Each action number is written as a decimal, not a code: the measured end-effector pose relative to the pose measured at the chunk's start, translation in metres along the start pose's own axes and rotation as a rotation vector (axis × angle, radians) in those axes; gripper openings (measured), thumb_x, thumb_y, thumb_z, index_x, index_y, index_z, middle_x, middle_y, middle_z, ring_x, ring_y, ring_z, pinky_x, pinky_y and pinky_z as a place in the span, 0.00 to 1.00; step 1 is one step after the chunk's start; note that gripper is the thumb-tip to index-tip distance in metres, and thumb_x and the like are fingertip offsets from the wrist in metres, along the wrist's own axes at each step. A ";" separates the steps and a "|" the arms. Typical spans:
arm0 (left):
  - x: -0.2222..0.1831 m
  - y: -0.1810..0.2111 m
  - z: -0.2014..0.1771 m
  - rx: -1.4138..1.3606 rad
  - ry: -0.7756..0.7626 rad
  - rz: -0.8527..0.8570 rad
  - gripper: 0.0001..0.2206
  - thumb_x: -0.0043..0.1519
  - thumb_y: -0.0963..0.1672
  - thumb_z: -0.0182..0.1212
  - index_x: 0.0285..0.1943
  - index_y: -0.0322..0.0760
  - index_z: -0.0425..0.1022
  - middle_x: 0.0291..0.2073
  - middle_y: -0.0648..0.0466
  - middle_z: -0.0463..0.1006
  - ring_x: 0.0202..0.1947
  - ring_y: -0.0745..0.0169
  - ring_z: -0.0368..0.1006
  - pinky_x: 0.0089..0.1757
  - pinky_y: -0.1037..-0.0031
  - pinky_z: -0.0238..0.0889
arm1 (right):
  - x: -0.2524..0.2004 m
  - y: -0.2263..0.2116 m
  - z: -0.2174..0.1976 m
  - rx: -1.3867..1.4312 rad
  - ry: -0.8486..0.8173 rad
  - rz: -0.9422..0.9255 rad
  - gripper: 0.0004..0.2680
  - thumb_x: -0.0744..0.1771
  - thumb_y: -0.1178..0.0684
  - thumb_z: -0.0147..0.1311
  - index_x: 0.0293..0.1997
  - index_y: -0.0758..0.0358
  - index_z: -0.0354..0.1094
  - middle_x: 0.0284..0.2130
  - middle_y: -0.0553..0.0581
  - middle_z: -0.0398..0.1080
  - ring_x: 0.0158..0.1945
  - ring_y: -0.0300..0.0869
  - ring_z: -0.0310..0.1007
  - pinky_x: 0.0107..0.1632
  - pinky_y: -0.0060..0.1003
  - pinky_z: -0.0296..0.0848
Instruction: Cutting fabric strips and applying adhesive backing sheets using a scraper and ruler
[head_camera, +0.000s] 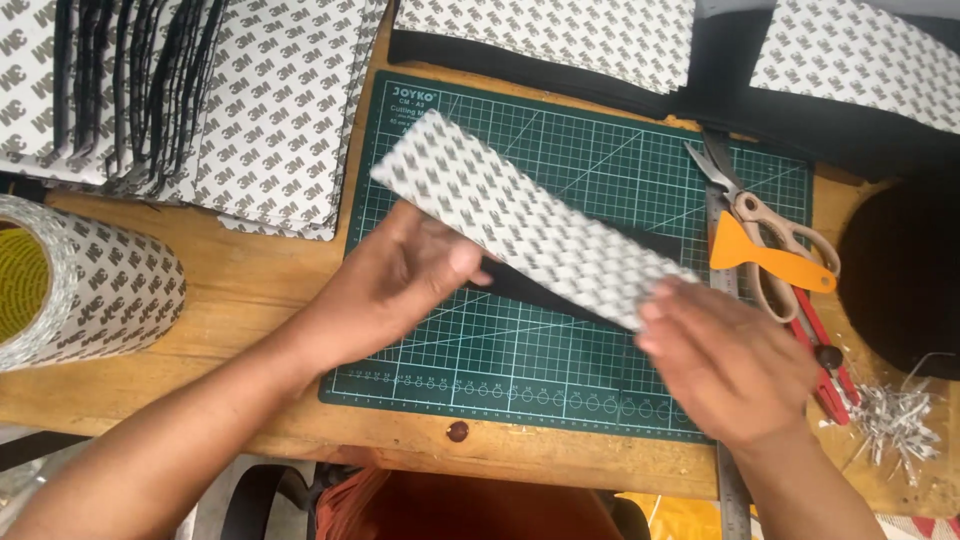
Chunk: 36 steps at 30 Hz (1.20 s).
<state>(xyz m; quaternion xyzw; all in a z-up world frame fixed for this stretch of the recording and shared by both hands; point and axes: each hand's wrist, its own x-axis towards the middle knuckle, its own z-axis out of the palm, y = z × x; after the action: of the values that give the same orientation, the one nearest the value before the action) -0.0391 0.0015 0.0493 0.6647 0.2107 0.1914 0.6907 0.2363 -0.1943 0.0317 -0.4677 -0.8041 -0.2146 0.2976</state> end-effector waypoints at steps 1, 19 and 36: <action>0.001 0.006 0.001 0.001 -0.002 0.003 0.31 0.62 0.57 0.53 0.68 0.39 0.54 0.63 0.44 0.71 0.60 0.52 0.74 0.52 0.66 0.81 | 0.006 -0.002 0.000 -0.004 0.001 -0.001 0.08 0.67 0.63 0.68 0.48 0.69 0.75 0.43 0.68 0.79 0.45 0.59 0.84 0.46 0.48 0.88; 0.013 -0.018 -0.005 -0.689 0.196 -0.078 0.14 0.64 0.37 0.59 0.31 0.46 0.59 0.20 0.58 0.69 0.35 0.55 0.81 0.50 0.48 0.80 | 0.006 0.003 0.009 0.669 0.007 1.044 0.28 0.68 0.60 0.56 0.77 0.67 0.47 0.51 0.61 0.67 0.52 0.41 0.70 0.49 0.30 0.75; 0.011 -0.001 -0.017 -0.327 0.236 -0.153 0.07 0.68 0.45 0.54 0.52 0.45 0.72 0.37 0.41 0.87 0.41 0.49 0.87 0.50 0.64 0.81 | -0.007 0.032 0.000 0.814 0.447 1.337 0.14 0.70 0.62 0.53 0.64 0.61 0.65 0.51 0.50 0.73 0.52 0.32 0.75 0.65 0.27 0.77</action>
<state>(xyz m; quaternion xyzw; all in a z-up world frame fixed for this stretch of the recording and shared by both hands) -0.0390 0.0221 0.0477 0.4990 0.3061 0.2464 0.7724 0.2666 -0.1837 0.0289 -0.6502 -0.2917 0.2293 0.6630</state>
